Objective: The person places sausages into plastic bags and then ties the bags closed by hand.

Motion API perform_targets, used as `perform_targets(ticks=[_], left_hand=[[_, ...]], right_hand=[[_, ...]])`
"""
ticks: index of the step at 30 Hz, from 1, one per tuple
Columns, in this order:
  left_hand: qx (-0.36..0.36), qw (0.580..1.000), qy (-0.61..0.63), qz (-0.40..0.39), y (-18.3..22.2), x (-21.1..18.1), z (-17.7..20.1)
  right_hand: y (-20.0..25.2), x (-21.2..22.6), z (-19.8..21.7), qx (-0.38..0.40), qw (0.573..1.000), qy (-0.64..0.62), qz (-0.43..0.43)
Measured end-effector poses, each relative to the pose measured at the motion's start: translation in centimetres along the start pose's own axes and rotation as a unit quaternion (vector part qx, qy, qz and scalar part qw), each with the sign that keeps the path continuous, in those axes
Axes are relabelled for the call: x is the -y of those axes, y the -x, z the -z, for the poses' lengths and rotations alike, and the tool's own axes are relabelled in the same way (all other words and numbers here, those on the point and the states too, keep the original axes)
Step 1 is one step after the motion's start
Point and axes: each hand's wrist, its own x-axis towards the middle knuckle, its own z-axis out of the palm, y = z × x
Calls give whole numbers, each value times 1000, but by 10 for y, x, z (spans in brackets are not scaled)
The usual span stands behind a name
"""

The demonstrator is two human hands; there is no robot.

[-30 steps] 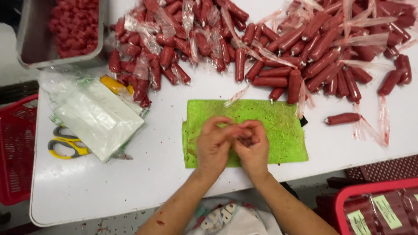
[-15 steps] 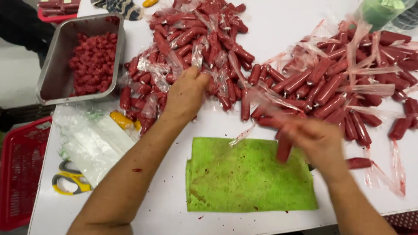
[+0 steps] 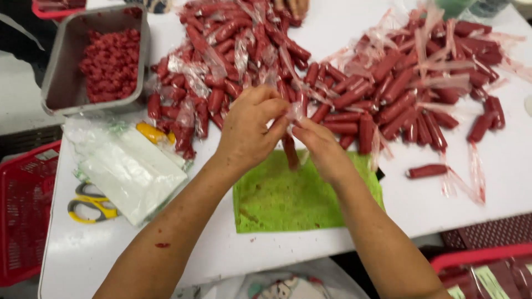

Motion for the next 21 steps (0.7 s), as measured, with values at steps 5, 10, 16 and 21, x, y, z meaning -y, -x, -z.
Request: perform_targets(ticks=[5,10,16,21], left_hand=[[-15,805,536,253,46,-66,-18],[-1,753,594,281,64,-101,-2],[109,924,342,130,78,-133,83],[123,747,583,295,166,-106,69]], right_hand=[[67,14,-9,-19,967,230,109],[99,36,1,106,992,-21,60],[110,83,23,190,969,16,155],[126,73,3,117,922,244,277]])
